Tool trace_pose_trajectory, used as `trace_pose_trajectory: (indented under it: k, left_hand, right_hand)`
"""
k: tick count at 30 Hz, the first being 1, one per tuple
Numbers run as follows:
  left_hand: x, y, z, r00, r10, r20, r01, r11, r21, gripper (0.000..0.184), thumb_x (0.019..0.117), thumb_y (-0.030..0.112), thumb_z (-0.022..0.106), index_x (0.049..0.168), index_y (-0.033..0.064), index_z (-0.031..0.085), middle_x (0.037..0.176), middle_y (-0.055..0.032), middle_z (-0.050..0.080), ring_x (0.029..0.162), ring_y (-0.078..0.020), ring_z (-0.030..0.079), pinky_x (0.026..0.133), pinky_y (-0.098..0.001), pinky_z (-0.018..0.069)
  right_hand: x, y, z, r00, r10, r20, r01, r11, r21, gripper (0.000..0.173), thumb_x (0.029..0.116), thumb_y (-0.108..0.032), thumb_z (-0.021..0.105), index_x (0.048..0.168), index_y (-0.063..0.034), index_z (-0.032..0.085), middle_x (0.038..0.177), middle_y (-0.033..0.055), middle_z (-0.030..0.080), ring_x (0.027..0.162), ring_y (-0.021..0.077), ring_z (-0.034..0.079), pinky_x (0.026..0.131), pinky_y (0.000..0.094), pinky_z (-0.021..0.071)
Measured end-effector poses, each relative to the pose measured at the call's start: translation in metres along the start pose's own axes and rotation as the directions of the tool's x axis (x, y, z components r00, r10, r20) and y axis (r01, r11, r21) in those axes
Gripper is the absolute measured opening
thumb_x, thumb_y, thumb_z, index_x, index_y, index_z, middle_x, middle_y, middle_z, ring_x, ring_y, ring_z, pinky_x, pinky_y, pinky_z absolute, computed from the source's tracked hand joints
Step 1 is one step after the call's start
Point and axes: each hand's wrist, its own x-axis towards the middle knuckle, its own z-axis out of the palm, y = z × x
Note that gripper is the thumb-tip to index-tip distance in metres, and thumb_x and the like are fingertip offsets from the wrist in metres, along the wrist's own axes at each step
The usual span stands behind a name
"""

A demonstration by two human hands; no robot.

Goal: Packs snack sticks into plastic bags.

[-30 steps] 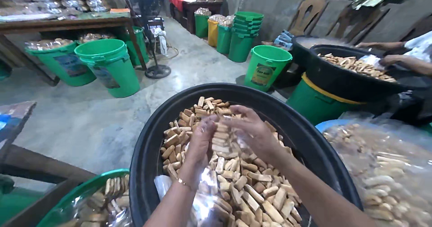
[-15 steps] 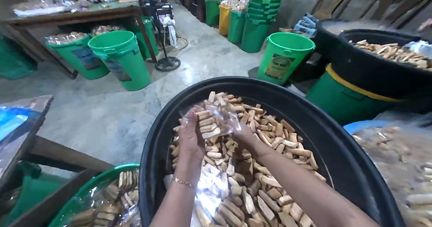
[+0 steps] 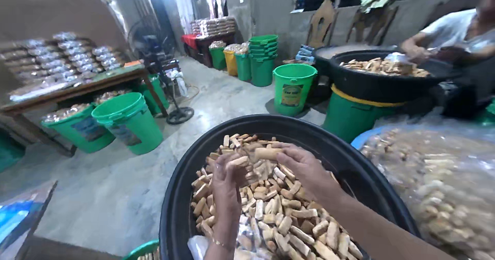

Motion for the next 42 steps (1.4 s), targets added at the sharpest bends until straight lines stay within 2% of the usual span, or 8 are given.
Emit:
trace_pose_trajectory:
  k: [5, 12, 15, 18, 22, 27, 37, 42]
  left_hand:
    - [-0.010, 0.000, 0.002, 0.996, 0.075, 0.043, -0.074, 0.996, -0.040, 0.023, 0.1033, 0.004, 0.043, 0.124, 0.0064, 0.052, 0.108, 0.0028, 0.074, 0.095, -0.0086, 0.072, 0.083, -0.0284, 0.0613]
    - [-0.009, -0.006, -0.003, 0.970, 0.106, 0.217, -0.098, 0.994, -0.050, 0.043, 0.0938, 0.032, 0.072, 0.126, 0.0090, 0.054, 0.110, 0.0031, 0.074, 0.097, -0.0097, 0.073, 0.084, -0.0291, 0.0614]
    - [-0.018, -0.006, 0.005, 0.963, 0.062, 0.264, -0.057, 0.998, -0.027, 0.043, 0.0921, 0.029, 0.074, 0.126, 0.0086, 0.057, 0.111, 0.0064, 0.072, 0.096, -0.0070, 0.070, 0.084, -0.0284, 0.0607]
    - [-0.022, -0.008, 0.008, 0.960, -0.014, 0.279, 0.042, 0.994, -0.097, 0.037, 0.0956, 0.027, 0.070, 0.126, 0.0098, 0.056, 0.104, 0.0051, 0.073, 0.089, -0.0069, 0.071, 0.080, -0.0269, 0.0611]
    - [-0.024, -0.008, 0.013, 0.945, -0.107, 0.310, 0.146, 0.983, -0.107, 0.036, 0.0992, 0.020, 0.062, 0.130, 0.0076, 0.050, 0.102, 0.0058, 0.072, 0.090, -0.0066, 0.071, 0.083, -0.0281, 0.0605]
    - [-0.029, -0.005, 0.019, 0.933, -0.156, 0.325, 0.208, 0.969, -0.133, 0.034, 0.1040, 0.019, 0.050, 0.135, 0.0060, 0.045, 0.100, 0.0065, 0.071, 0.090, -0.0047, 0.070, 0.084, -0.0262, 0.0600]
    - [-0.033, 0.002, 0.026, 0.891, -0.269, 0.365, 0.299, 0.954, -0.026, 0.039, 0.1062, 0.016, 0.039, 0.143, 0.0030, 0.035, 0.097, 0.0035, 0.068, 0.085, -0.0060, 0.070, 0.079, -0.0267, 0.0607]
    - [-0.033, 0.005, 0.031, 0.915, -0.338, 0.221, 0.340, 0.940, 0.030, 0.033, 0.1073, 0.011, 0.042, 0.140, 0.0028, 0.041, 0.093, -0.0001, 0.067, 0.079, -0.0069, 0.070, 0.074, -0.0260, 0.0613]
  right_hand:
    - [-0.013, -0.020, -0.004, 0.974, 0.217, -0.061, -0.192, 0.941, 0.280, 0.024, 0.1080, -0.012, 0.045, 0.103, -0.0034, 0.067, 0.087, -0.0017, 0.068, 0.082, 0.0065, 0.065, 0.080, 0.0237, 0.0549]
    - [-0.023, -0.010, -0.014, 0.996, 0.082, 0.019, -0.083, 0.992, 0.095, 0.028, 0.1049, -0.014, 0.050, 0.118, 0.0037, 0.067, 0.122, 0.0068, 0.065, 0.104, 0.0057, 0.063, 0.094, 0.0237, 0.0521]
    - [-0.022, -0.016, -0.008, 0.989, 0.093, 0.118, -0.111, 0.981, 0.160, 0.029, 0.1078, -0.016, 0.044, 0.117, 0.0012, 0.066, 0.111, 0.0018, 0.069, 0.101, 0.0045, 0.065, 0.094, 0.0241, 0.0538]
    - [-0.023, -0.009, -0.015, 0.970, -0.072, 0.233, 0.080, 0.996, -0.026, 0.034, 0.1074, -0.025, 0.044, 0.108, -0.0021, 0.069, 0.100, -0.0044, 0.067, 0.093, -0.0006, 0.063, 0.088, 0.0213, 0.0537]
    - [-0.026, 0.010, -0.016, 0.906, -0.424, 0.004, 0.406, 0.865, -0.295, 0.028, 0.0989, -0.030, 0.062, 0.090, -0.0036, 0.064, 0.084, -0.0037, 0.062, 0.077, -0.0059, 0.058, 0.070, 0.0128, 0.0499]
    - [-0.037, 0.021, -0.015, 0.699, -0.697, 0.162, 0.648, 0.520, -0.556, 0.026, 0.1063, -0.021, 0.052, 0.108, -0.0048, 0.071, 0.096, 0.0102, 0.069, 0.087, 0.0099, 0.067, 0.081, 0.0180, 0.0550]
    - [-0.055, 0.010, -0.034, 0.901, -0.317, 0.295, 0.428, 0.751, -0.503, 0.041, 0.1020, -0.011, 0.047, 0.139, -0.0080, 0.064, 0.125, 0.0124, 0.071, 0.092, 0.0120, 0.069, 0.081, 0.0267, 0.0556]
    - [-0.062, 0.004, -0.044, 0.943, -0.093, 0.319, 0.203, 0.921, -0.332, 0.024, 0.0996, -0.018, 0.056, 0.113, -0.0034, 0.069, 0.118, 0.0066, 0.066, 0.104, 0.0055, 0.064, 0.083, 0.0229, 0.0561]
